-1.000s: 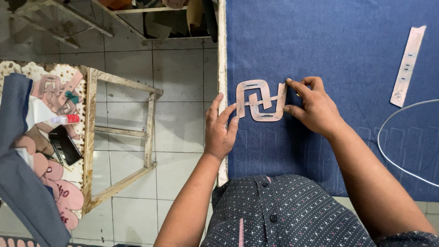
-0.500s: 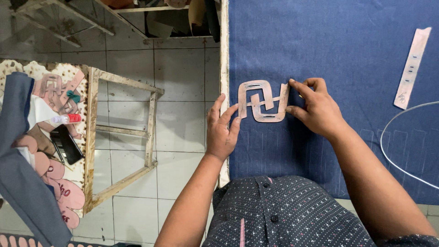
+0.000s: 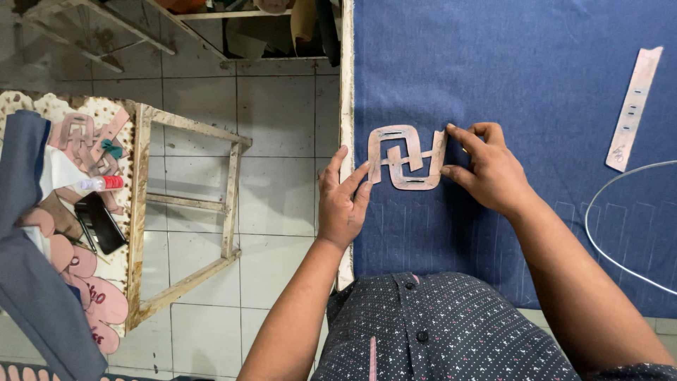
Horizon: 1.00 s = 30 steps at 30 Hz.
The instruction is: The person places a pink pattern template shaped like a shoe component onto a blue fabric laid on a work table, holds it steady with one hand, and traces around its edges with a marking pen, repositioning the template to trace the full outline onto the material below.
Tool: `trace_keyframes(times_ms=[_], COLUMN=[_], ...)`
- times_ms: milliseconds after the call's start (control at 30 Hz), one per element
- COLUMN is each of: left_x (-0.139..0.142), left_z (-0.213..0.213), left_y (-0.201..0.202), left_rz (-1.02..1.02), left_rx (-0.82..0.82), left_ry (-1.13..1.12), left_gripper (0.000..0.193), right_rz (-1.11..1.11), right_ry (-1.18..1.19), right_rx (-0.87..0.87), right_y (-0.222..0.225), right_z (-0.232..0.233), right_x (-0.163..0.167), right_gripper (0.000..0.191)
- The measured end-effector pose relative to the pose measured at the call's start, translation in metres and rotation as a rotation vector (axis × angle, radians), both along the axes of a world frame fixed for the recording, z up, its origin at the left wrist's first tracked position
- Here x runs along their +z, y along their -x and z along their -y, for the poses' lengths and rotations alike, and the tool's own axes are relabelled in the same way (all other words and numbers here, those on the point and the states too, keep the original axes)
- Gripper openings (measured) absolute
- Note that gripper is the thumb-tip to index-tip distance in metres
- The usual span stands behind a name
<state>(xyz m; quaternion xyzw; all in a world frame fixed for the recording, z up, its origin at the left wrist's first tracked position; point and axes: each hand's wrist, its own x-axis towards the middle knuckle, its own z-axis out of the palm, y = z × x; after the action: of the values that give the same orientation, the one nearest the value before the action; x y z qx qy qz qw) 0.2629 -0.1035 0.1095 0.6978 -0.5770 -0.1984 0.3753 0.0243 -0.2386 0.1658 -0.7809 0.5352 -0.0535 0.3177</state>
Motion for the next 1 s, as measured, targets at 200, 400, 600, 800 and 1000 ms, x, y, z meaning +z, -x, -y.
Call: trace_keyframes(times_ms=[200, 400, 600, 800, 1000], left_x=[0.021, 0.032, 0.014, -0.001, 0.008], left_z=[0.005, 0.023, 0.023, 0.017, 0.019], left_y=[0.01, 0.041, 0.08, 0.092, 0.089], left_rz=[0.387, 0.427, 0.815, 0.984, 0.958], left_rx=[0.078, -0.217, -0.188, -0.189, -0.442], left_ry=[-0.006, -0.079, -0.052, -0.179, -0.434], left_gripper=[0.03, 0.021, 0.045, 0.049, 0.062], right_rz=[0.023, 0.014, 0.199, 0.235, 0.278], right_ry=[0.058, 0.028, 0.269, 0.288, 0.048], right_rx=[0.019, -0.007, 0.143, 0.27, 0.549], right_y=[0.0, 0.004, -0.009, -0.058, -0.101], right_z=[0.0, -0.001, 0.01, 0.003, 0.001], right_x=[-0.003, -0.012, -0.003, 0.029, 0.025], right_gripper=[0.073, 0.073, 0.039, 0.02, 0.019])
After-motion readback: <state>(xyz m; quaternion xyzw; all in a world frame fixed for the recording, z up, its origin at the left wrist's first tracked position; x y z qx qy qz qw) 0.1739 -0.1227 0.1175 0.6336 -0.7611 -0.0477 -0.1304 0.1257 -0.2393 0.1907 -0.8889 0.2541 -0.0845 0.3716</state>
